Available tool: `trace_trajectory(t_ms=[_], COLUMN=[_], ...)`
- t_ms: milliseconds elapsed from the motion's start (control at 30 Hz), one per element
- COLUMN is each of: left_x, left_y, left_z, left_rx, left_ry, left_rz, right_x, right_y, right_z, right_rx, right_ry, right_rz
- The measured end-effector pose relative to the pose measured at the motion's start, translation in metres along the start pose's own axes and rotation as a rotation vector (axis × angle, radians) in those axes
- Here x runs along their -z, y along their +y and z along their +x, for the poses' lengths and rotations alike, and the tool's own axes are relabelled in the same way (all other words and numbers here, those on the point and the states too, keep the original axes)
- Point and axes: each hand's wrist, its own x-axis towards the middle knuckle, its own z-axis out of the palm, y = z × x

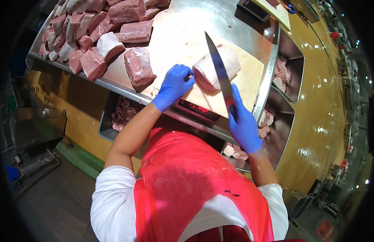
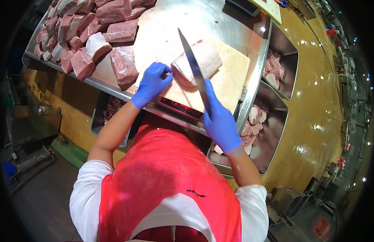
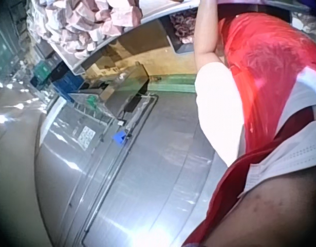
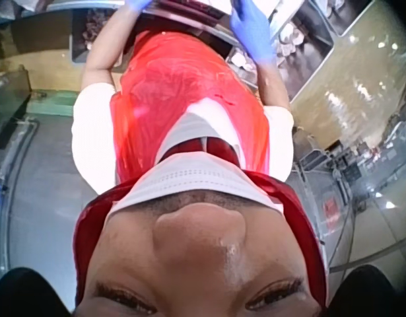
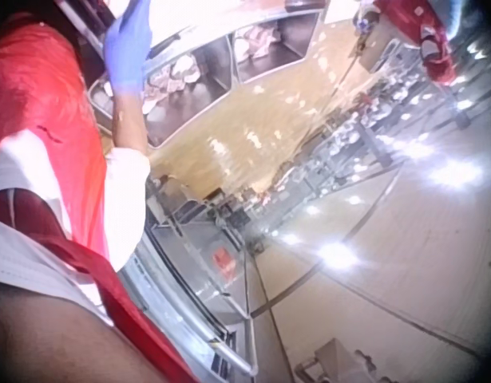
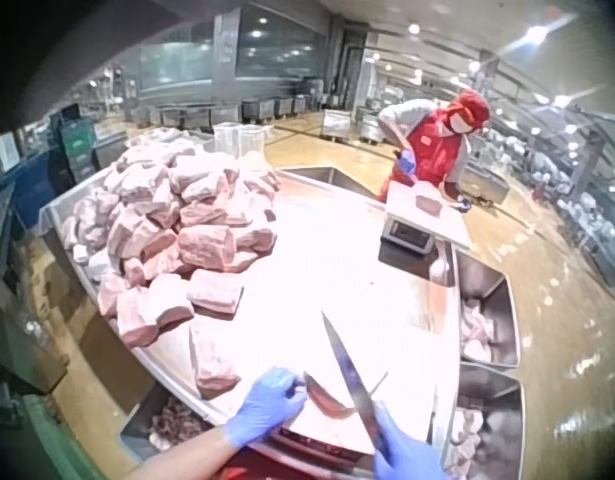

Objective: The person cuts large pieces of raw meat into smaller portions using a knife on a cutting board. They trim fat and separate lean meat, placing the cut pieces into metal trays. The person handles the meat with gloved hands and uses a knife for all cutting actions.

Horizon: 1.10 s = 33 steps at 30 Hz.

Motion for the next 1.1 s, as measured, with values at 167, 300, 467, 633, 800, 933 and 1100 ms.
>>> trace_trajectory(t_ms=[167, 300, 467, 633, 800, 933, 1100], left_x=[0.008, 0.002, 0.007, 0.011, 0.017, 0.022, 0.041], left_y=[0.006, 0.000, 0.003, 0.008, 0.004, 0.006, 0.024], left_z=[-0.017, -0.021, -0.023, -0.030, -0.041, -0.050, -0.055], left_rx=[-0.027, -0.043, -0.088, -0.078, 0.002, 0.058, 0.065], left_ry=[0.035, 0.116, 0.153, 0.113, 0.186, 0.214, 0.272], left_rz=[-0.065, -0.085, -0.124, -0.125, -0.109, -0.122, -0.102], right_x=[-0.068, -0.050, 0.009, -0.013, 0.005, 0.034, -0.021], right_y=[-0.011, 0.011, 0.022, 0.025, 0.034, 0.086, 0.083], right_z=[0.082, 0.042, -0.031, 0.024, 0.011, -0.018, 0.036], right_rx=[0.108, 0.156, 0.026, 0.242, 0.257, 0.268, 0.432], right_ry=[-0.085, -0.233, -0.465, -0.314, -0.351, -0.425, -0.261], right_rz=[-0.227, -0.400, -0.716, -0.532, -0.604, -0.700, -0.481])
